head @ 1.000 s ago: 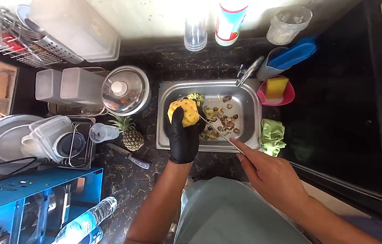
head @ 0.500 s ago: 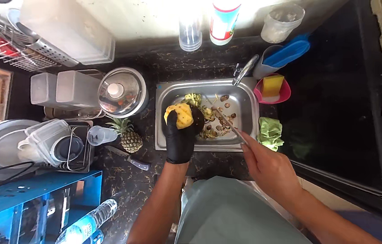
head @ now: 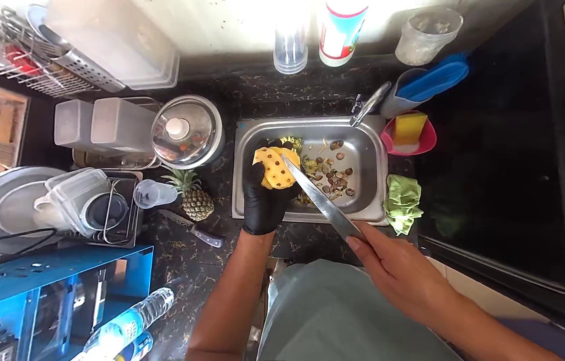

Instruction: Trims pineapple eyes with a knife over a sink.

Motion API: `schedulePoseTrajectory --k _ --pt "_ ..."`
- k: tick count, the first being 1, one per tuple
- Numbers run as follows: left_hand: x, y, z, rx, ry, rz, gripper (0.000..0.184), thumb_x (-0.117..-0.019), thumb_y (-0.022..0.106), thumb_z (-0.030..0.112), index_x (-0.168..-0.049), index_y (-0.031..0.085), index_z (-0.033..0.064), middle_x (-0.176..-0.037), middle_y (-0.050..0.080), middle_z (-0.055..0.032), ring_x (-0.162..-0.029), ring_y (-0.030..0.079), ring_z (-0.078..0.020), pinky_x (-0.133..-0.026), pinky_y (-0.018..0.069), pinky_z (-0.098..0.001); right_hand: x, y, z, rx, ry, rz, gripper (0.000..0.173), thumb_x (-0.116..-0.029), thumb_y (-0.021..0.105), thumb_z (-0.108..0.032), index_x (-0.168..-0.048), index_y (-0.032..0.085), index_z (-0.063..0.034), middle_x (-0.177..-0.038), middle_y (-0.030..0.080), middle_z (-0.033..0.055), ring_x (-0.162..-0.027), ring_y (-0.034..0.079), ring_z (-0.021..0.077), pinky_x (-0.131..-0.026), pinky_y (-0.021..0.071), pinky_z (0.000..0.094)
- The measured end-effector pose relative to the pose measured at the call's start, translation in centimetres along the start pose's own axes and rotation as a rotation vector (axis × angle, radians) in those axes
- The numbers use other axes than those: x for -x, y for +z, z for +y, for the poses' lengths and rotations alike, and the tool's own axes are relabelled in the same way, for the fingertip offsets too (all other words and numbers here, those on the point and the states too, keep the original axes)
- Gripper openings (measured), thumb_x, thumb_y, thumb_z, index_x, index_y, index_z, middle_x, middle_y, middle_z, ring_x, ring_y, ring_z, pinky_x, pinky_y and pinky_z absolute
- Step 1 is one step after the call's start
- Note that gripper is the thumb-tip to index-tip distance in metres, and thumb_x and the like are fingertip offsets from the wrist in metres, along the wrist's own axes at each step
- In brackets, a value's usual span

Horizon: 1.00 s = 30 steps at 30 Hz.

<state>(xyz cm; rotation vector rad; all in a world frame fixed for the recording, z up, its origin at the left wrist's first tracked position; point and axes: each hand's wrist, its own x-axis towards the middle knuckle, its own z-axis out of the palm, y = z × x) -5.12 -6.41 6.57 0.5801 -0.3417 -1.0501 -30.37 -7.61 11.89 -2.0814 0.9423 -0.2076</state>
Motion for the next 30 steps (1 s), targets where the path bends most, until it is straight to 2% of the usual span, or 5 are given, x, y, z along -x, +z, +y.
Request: schedulePoseTrajectory --k 14,20,23,26,30 --pt "0.6 0.8 -0.4 -0.023 -0.003 0.061 0.056 -0.0856 0.078 0.044 -0.131 0.058 0.0196 -0.125 0.067 -0.0073 -0.115 0.066 -0.0211 -0.094 0.0579 -0.0404 0.0 0.2 -0.5 0.013 -0.017 0.003 0.038 -0.1103 0.036 -0.039 -0.121 0.063 -0.0140 -0.062 0.051 -0.0053 -0.050 0.050 0.0086 -0.044 0.0426 0.0288" --pt "1.1 0.1 -1.3 0.037 -0.035 0.036 0.059 -0.0883 0.074 0.050 -0.134 0.054 0.0193 -0.132 0.063 -0.0074 -0.123 0.061 -0.0216 -0.102 0.0531 -0.0402 -0.6 0.9 -0.5 -0.014 -0.001 -0.070 0.038 -0.1104 0.036 -0.038 -0.122 0.062 -0.0125 -0.064 0.053 -0.0033 -0.053 0.053 0.0110 -0.047 0.0455 0.0305" --pt "1.3 -1.0 -2.1 0.055 -0.048 -0.014 0.056 -0.0958 0.067 0.043 -0.141 0.049 0.0149 -0.135 0.060 -0.0113 -0.125 0.059 -0.0247 -0.104 0.0510 -0.0442 -1.1 0.5 -0.5 -0.014 0.006 -0.075 0.039 -0.1107 0.036 -0.039 -0.125 0.061 -0.0140 -0.065 0.052 -0.0036 -0.053 0.052 0.0106 -0.047 0.0452 0.0306" --pt "0.9 -0.1 -1.1 0.012 -0.033 0.098 0.051 -0.0899 0.073 0.045 -0.131 0.056 0.0191 -0.124 0.065 -0.0070 -0.115 0.065 -0.0201 -0.094 0.0574 -0.0394 -0.9 0.7 -0.5 0.051 -0.041 0.071 0.041 -0.1105 0.038 -0.035 -0.137 0.062 -0.0150 -0.067 0.059 -0.0015 -0.052 0.053 0.0129 -0.045 0.0450 0.0334" --pt "0.1 0.6 -0.5 -0.071 0.095 0.148 0.049 -0.0956 0.067 0.035 -0.137 0.046 0.0179 -0.129 0.061 -0.0100 -0.121 0.061 -0.0228 -0.103 0.0518 -0.0423 -1.0 1.5 -0.6 0.174 -0.073 0.164 0.042 -0.1093 0.041 -0.030 -0.146 0.059 -0.0187 -0.070 0.063 0.0001 -0.052 0.056 0.0157 -0.044 0.0454 0.0357"
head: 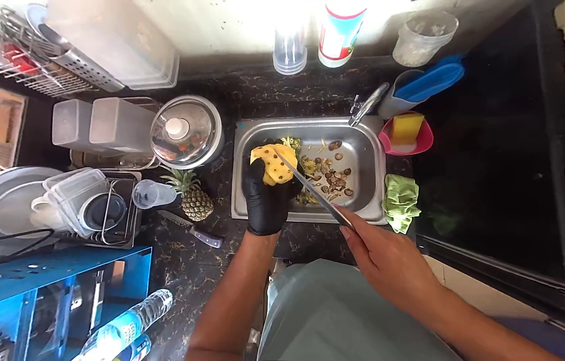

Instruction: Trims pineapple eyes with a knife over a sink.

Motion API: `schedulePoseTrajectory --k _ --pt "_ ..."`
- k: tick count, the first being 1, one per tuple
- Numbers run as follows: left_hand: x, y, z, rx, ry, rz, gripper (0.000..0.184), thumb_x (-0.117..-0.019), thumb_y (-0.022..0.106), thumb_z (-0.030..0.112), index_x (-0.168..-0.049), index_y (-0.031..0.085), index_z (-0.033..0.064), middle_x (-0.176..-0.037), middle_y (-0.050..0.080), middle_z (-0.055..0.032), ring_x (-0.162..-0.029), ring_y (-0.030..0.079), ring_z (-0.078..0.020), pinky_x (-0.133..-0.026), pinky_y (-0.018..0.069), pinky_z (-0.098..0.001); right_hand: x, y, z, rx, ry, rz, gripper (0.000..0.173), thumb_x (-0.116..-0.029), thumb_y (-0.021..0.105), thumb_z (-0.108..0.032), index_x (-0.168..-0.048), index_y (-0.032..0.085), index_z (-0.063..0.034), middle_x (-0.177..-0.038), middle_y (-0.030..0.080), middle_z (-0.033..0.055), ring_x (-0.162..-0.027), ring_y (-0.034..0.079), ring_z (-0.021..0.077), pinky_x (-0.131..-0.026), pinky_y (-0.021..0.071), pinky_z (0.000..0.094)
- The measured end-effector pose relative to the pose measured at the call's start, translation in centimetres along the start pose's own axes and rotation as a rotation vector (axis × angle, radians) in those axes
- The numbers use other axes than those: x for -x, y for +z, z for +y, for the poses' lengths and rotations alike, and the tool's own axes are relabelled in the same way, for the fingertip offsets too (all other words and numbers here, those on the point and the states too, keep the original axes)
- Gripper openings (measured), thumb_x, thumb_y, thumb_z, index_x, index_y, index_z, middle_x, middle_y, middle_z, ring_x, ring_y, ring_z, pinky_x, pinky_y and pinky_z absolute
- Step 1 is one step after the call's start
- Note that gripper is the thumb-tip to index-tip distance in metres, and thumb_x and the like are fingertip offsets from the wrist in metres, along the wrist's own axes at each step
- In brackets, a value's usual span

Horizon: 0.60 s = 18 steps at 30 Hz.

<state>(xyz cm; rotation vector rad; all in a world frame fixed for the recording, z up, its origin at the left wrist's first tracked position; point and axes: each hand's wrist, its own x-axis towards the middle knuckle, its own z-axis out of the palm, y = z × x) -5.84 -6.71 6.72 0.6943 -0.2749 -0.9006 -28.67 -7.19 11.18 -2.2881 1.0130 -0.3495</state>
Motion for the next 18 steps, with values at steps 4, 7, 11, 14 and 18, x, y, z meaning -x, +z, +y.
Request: schedulePoseTrajectory --k 4,7,11,14,18 --pt "-0.14 0.41 -0.15 -0.021 0.067 0.012 0.044 -0.0973 0.065 0.029 -0.135 0.047 0.0169 -0.128 0.061 -0.0112 -0.118 0.061 -0.0234 -0.100 0.0530 -0.0430 -0.17 0.26 -0.11 0.042 -0.008 0.007 0.042 -0.1086 0.041 -0.027 -0.145 0.059 -0.0169 -0.070 0.064 0.0007 -0.052 0.057 0.0163 -0.044 0.0461 0.0353" --pt "-0.30 0.80 -0.11 -0.033 0.096 0.019 0.040 -0.0987 0.062 0.025 -0.135 0.046 0.0173 -0.124 0.061 -0.0095 -0.115 0.062 -0.0214 -0.098 0.0543 -0.0406 -0.23 0.28 -0.04 0.057 -0.011 0.011 0.043 -0.1082 0.041 -0.027 -0.145 0.060 -0.0165 -0.071 0.065 0.0014 -0.052 0.058 0.0173 -0.045 0.0466 0.0361" --pt "-0.37 0.94 -0.21 -0.047 0.107 0.012 0.041 -0.1009 0.060 0.027 -0.137 0.044 0.0165 -0.126 0.061 -0.0110 -0.116 0.062 -0.0227 -0.098 0.0539 -0.0414 -0.33 0.26 0.05 0.066 -0.016 0.022 0.043 -0.1082 0.041 -0.026 -0.145 0.060 -0.0169 -0.070 0.064 0.0011 -0.053 0.058 0.0172 -0.045 0.0463 0.0358" --pt "-0.40 0.89 -0.39 -0.034 0.112 0.016 0.038 -0.1015 0.058 0.026 -0.136 0.045 0.0159 -0.127 0.061 -0.0119 -0.117 0.062 -0.0238 -0.098 0.0541 -0.0420 -0.25 0.42 -0.01 0.098 -0.007 0.021 0.043 -0.1082 0.041 -0.026 -0.146 0.059 -0.0171 -0.071 0.065 0.0017 -0.053 0.058 0.0182 -0.044 0.0466 0.0367" --pt "-0.11 1.13 -0.61 -0.042 0.118 0.020 0.041 -0.1005 0.060 0.025 -0.137 0.044 0.0162 -0.125 0.061 -0.0117 -0.115 0.063 -0.0237 -0.095 0.0555 -0.0414 -0.09 0.80 -0.33 0.194 0.001 0.048 0.044 -0.1066 0.042 -0.023 -0.147 0.059 -0.0160 -0.072 0.064 0.0039 -0.051 0.059 0.0207 -0.043 0.0473 0.0371"
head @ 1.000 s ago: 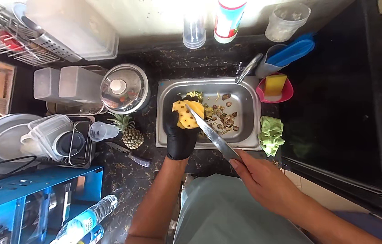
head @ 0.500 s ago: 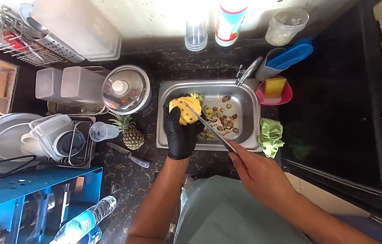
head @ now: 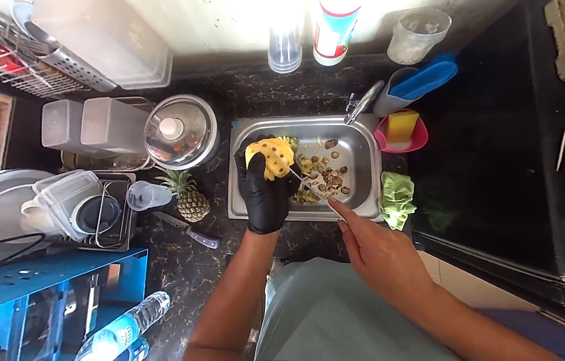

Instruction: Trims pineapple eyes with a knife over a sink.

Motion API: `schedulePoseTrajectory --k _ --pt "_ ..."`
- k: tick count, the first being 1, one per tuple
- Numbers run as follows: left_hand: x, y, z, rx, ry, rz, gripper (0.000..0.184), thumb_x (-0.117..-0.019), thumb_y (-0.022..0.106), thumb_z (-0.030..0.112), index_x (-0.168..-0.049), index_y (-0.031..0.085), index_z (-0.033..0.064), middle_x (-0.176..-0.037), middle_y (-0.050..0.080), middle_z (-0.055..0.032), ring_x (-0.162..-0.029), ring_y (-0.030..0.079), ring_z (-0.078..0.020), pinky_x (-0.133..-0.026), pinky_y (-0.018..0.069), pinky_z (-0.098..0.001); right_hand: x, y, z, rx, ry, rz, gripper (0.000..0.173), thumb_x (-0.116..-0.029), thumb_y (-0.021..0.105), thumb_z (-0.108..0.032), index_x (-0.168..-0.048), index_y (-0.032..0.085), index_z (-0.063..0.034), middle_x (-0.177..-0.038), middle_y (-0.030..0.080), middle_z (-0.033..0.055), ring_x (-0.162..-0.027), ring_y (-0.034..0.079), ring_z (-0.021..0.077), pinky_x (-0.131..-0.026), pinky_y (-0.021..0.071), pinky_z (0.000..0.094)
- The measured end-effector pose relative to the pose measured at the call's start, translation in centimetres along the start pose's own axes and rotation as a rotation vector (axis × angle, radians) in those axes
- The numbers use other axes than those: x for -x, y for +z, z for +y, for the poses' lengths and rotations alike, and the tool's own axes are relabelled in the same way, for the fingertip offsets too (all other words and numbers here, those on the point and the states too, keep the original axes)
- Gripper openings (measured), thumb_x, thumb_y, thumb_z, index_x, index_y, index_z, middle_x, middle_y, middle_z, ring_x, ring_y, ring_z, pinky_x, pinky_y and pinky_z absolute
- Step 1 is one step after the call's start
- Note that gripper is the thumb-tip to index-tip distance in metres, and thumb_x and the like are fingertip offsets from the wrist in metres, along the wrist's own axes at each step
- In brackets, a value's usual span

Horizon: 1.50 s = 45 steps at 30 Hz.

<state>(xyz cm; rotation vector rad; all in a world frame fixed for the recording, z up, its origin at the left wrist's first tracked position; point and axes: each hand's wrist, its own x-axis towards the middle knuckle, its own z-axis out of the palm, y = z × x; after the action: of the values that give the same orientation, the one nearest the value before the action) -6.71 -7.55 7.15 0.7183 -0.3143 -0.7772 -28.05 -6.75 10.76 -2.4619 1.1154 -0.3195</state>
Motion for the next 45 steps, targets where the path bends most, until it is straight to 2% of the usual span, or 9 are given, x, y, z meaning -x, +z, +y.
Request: schedulePoseTrajectory --k 4,7,10,14,18,20,26,36,45 --pt "0.4 0.7 -0.1 -0.043 -0.089 0.068 0.036 -0.1004 0.056 0.025 -0.135 0.047 0.0165 -0.120 0.063 -0.0108 -0.106 0.066 -0.0230 -0.084 0.0599 -0.0421 -0.4 0.6 -0.5 0.064 0.022 0.021 0.045 -0.1056 0.043 -0.022 -0.148 0.058 -0.0171 -0.070 0.062 0.0053 -0.050 0.059 0.0221 -0.042 0.0468 0.0370" --pt "-0.2 0.1 0.2 -0.092 -0.072 -0.007 0.035 -0.1053 0.046 0.030 -0.137 0.041 0.0173 -0.121 0.060 -0.0085 -0.111 0.062 -0.0204 -0.095 0.0549 -0.0406 -0.9 0.7 -0.9 0.087 0.032 -0.026 0.046 -0.1057 0.043 -0.023 -0.150 0.056 -0.0174 -0.070 0.063 0.0057 -0.051 0.061 0.0226 -0.044 0.0483 0.0372" --pt "0.8 1.3 -0.1 -0.044 -0.112 0.037 0.035 -0.1020 0.053 0.029 -0.134 0.047 0.0167 -0.118 0.063 -0.0096 -0.107 0.065 -0.0218 -0.087 0.0585 -0.0426 -2.1 0.7 -1.0 0.065 0.023 0.003 0.045 -0.1062 0.043 -0.023 -0.148 0.057 -0.0166 -0.073 0.065 0.0062 -0.054 0.063 0.0229 -0.045 0.0497 0.0374" --pt "-1.0 -0.2 0.2 -0.001 -0.189 0.085 0.031 -0.1049 0.045 0.035 -0.129 0.049 0.0151 -0.116 0.062 -0.0077 -0.109 0.063 -0.0195 -0.095 0.0547 -0.0415 -1.8 0.0 -0.1 -0.013 0.056 0.048 0.044 -0.1080 0.042 -0.025 -0.149 0.056 -0.0180 -0.075 0.067 0.0059 -0.055 0.062 0.0223 -0.048 0.0507 0.0392" --pt "-2.8 -2.6 1.2 0.195 -0.329 0.221 0.049 -0.1072 0.038 0.050 -0.138 0.044 0.0120 -0.129 0.057 -0.0134 -0.122 0.058 -0.0271 -0.105 0.0496 -0.0502 -0.8 0.8 3.0 -0.005 0.153 -0.096 0.045 -0.1097 0.037 -0.028 -0.150 0.053 -0.0149 -0.076 0.069 0.0105 -0.060 0.067 0.0308 -0.052 0.0536 0.0494" --pt "-2.5 -3.2 1.2 0.212 -0.354 0.205 0.049 -0.1046 0.042 0.051 -0.136 0.046 0.0140 -0.128 0.058 -0.0128 -0.119 0.059 -0.0271 -0.101 0.0517 -0.0494 -0.4 1.0 3.7 -0.075 0.203 -0.219 0.046 -0.1102 0.035 -0.033 -0.149 0.054 -0.0163 -0.074 0.068 0.0101 -0.061 0.066 0.0311 -0.054 0.0531 0.0515" --pt "-1.5 -3.6 0.8 0.073 -0.210 -0.190 0.053 -0.0877 0.076 0.043 -0.131 0.057 0.0211 -0.128 0.065 -0.0043 -0.119 0.063 -0.0184 -0.100 0.0537 -0.0388 0.3 -1.8 1.1 -0.426 0.076 -0.228 0.041 -0.1103 0.039 -0.039 -0.136 0.061 -0.0160 -0.066 0.056 -0.0031 -0.053 0.053 0.0104 -0.048 0.0466 0.0318" --pt "-1.5 -3.4 0.9 0.006 -0.050 -0.203 0.054 -0.0829 0.080 0.023 -0.129 0.053 0.0129 -0.116 0.066 -0.0065 -0.106 0.067 -0.0173 -0.093 0.0572 -0.0398 0.0 -2.4 0.2 -0.583 0.140 -0.388 0.040 -0.1100 0.039 -0.042 -0.135 0.060 -0.0192 -0.068 0.053 -0.0063 -0.053 0.051 0.0051 -0.049 0.0460 0.0249" --pt "-0.1 -3.2 0.4 -0.131 -0.107 -0.250 0.061 -0.0855 0.077 0.043 -0.134 0.054 0.0157 -0.124 0.065 -0.0081 -0.111 0.065 -0.0208 -0.092 0.0566 -0.0402 -0.7 -2.3 0.1 -0.665 0.185 -0.501 0.040 -0.1102 0.039 -0.041 -0.139 0.059 -0.0222 -0.070 0.054 -0.0053 -0.053 0.050 0.0062 -0.049 0.0467 0.0263"
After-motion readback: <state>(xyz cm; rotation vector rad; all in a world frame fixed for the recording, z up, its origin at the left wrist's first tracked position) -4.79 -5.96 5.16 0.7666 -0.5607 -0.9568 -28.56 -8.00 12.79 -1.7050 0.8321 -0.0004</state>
